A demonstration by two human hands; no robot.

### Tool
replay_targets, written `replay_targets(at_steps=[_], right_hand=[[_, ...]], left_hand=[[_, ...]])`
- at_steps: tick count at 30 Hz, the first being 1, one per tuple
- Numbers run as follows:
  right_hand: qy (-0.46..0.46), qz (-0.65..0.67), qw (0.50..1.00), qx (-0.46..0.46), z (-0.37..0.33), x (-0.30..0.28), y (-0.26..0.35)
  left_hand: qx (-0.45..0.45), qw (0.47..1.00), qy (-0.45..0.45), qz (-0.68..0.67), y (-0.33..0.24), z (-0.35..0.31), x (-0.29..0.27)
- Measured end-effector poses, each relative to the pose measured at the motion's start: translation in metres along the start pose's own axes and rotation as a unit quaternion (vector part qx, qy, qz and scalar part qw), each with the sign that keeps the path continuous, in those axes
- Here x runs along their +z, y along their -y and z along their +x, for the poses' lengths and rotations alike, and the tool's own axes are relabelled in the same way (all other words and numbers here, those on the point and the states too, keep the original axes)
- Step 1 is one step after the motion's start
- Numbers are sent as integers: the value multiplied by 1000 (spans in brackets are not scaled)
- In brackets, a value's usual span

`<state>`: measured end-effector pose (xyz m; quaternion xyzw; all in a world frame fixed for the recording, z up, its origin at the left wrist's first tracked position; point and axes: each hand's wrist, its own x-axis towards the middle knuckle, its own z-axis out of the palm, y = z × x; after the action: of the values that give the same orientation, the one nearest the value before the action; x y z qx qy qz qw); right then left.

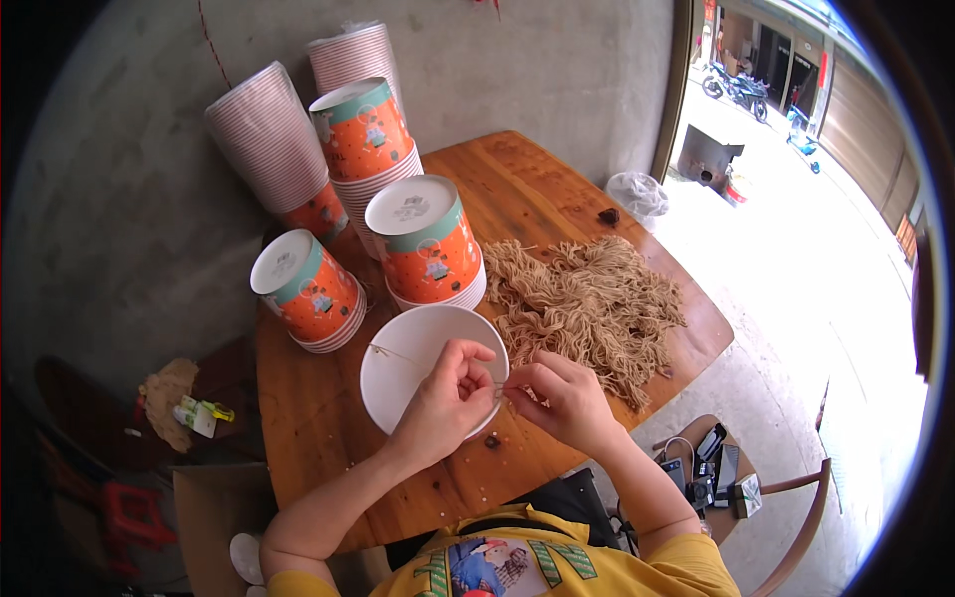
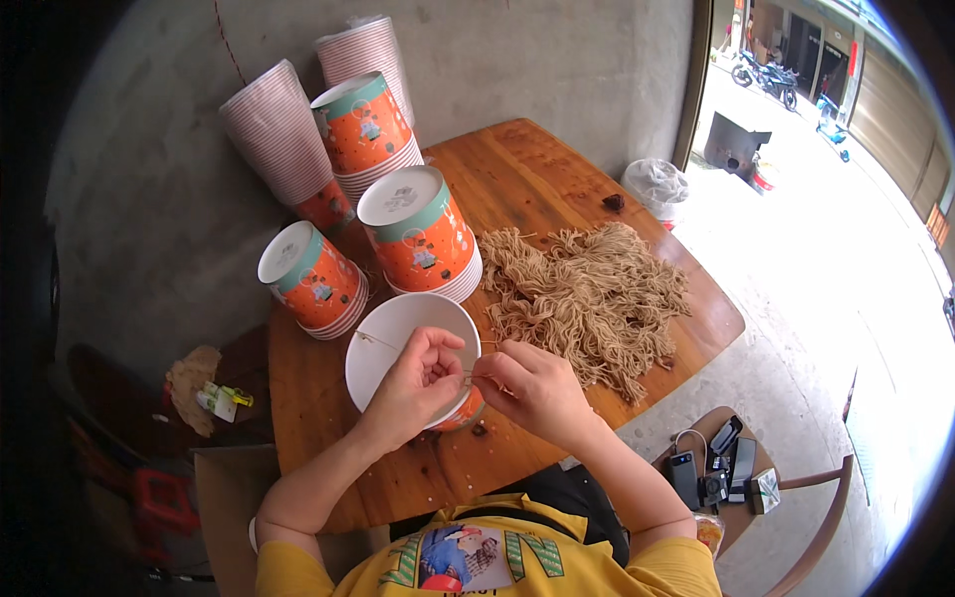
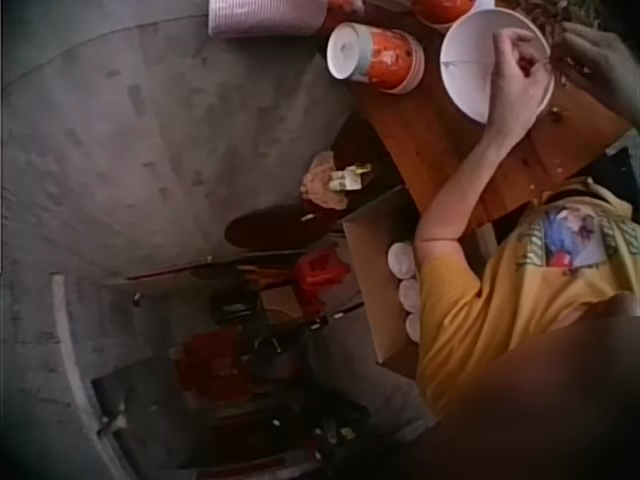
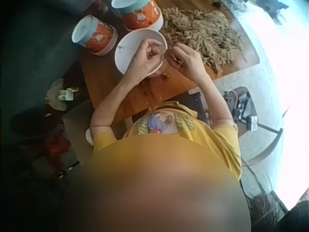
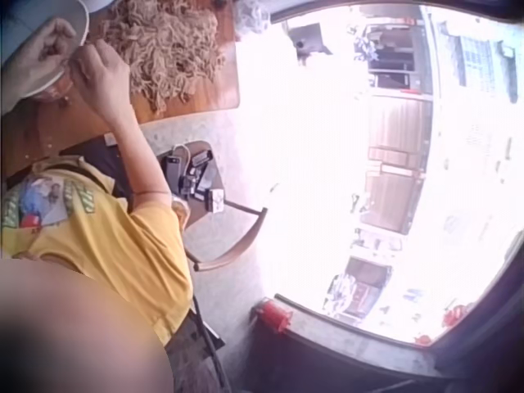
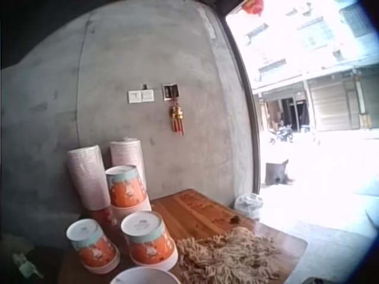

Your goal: Manually separating and placing fibrous material into paper cups on a wooden table.

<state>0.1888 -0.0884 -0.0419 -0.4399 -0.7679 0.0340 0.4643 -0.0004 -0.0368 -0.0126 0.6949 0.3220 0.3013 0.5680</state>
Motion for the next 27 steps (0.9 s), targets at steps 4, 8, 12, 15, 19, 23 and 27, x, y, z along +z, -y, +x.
replay_targets(at_steps=[4, 8, 12, 15, 19, 23, 27], right_hand=[[-1, -29, 1000, 0, 1, -3, 6], [73, 55, 992, 83, 3, -14, -1], [94, -8, 996, -4, 27, -28, -5], [107, -17, 988, -110, 52, -21, -4], [154, 11, 979, -131, 60, 10, 4], [229, 27, 973, -29, 62, 39, 14], [272, 50, 961, -7, 73, 55, 23]], left_hand=[[44, 992, 5, 118, -3, -6, -3], [156, 961, -27, 227, 2, -9, -12], [130, 926, -5, 355, -8, -35, -18], [133, 900, 33, 414, -5, -52, -29], [273, 834, 53, 476, -8, -62, -53], [203, 894, -21, 398, 0, -72, -64], [-19, 952, -169, 256, -1, -70, -43]])
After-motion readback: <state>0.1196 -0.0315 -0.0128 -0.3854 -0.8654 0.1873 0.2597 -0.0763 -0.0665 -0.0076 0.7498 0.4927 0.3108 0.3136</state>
